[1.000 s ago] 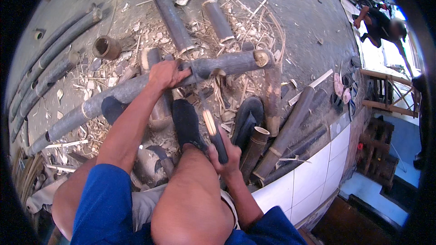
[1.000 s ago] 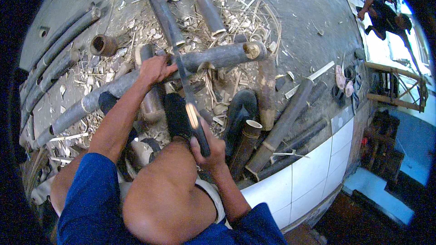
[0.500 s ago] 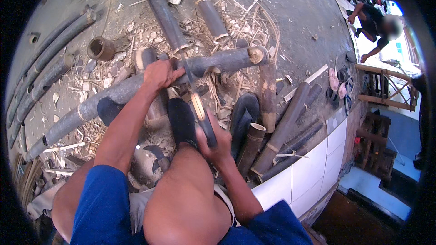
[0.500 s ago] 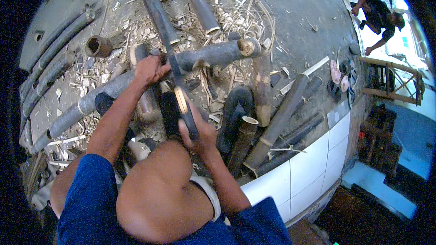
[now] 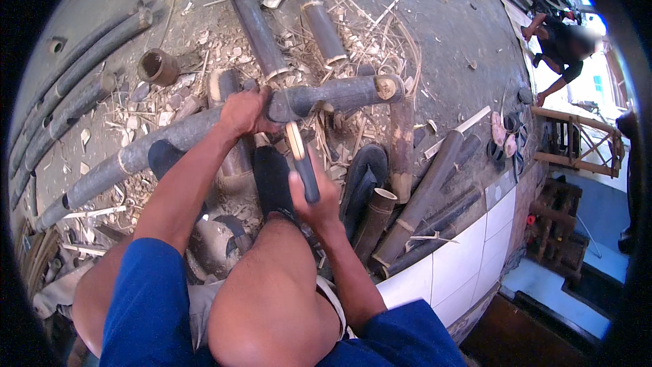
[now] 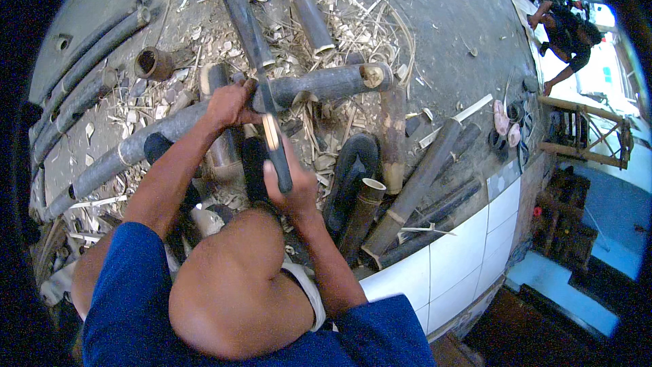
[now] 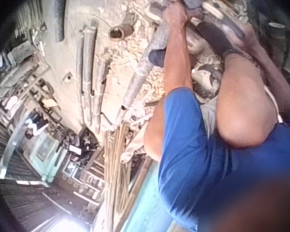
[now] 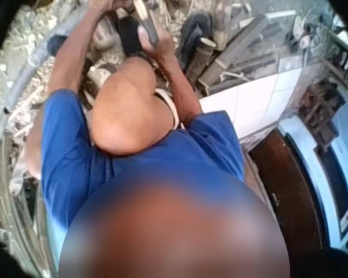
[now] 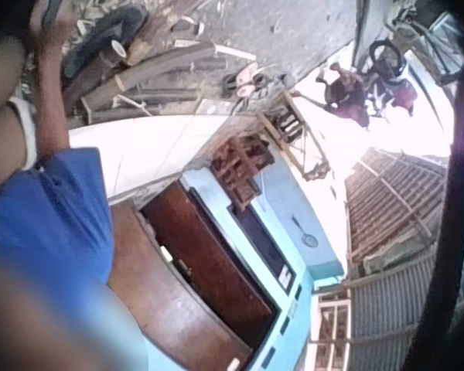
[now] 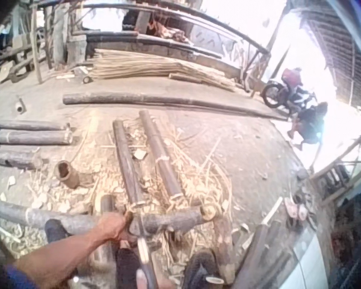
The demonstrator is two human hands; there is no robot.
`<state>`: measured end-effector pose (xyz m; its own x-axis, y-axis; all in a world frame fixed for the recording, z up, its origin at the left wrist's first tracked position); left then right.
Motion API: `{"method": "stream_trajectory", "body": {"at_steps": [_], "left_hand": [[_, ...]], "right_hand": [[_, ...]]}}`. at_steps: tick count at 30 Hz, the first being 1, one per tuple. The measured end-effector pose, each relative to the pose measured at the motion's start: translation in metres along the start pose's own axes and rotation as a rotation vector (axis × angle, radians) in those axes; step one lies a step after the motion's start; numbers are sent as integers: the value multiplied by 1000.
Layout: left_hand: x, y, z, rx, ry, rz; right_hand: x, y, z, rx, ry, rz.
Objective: The person measures a bamboo pole with a tape measure, marks it, then uses a hand saw to cut the pole. After cutting, the person uses a chisel to carve a notch into the cut end of the bamboo.
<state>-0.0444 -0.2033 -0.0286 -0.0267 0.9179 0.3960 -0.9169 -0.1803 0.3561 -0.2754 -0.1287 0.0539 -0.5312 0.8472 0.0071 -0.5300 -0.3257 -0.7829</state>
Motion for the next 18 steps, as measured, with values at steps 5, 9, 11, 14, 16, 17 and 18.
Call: {"method": "stream_trajectory", "body": {"at_steps": [5,9,11,14,16,17,18], "left_hand": [[-7,-10,-1,54,-80,60],[-3,-6,-4,39,8,48],[1,-4,-7,40,14,61],[2,-5,-5,62,-14,88],[-2,-8,-2,83,-72,74],[-3,-8,0,88,-66,63],[-3,-8,2,88,-52,64]], "right_hand": [[43,-3,19,-104,4,-59],[63,-15,34,-145,-24,-38],[30,-10,20,-155,-40,-81],[-13,-8,7,-203,52,-9],[-6,-7,6,-77,7,-73],[12,-9,14,-94,8,-68],[38,-19,30,-132,48,18]]}}
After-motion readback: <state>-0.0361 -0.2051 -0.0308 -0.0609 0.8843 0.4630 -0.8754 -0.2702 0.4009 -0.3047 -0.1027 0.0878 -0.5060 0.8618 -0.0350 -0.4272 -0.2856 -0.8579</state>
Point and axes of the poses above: each hand's wrist, its own x-axis away from the middle knuckle, its own z-axis out of the back of the hand, y = z × x, the point moved 7 cm from there along -x, towards the middle knuckle, and after that the axes turned 6 degrees about -y, right-handed, at the moved point
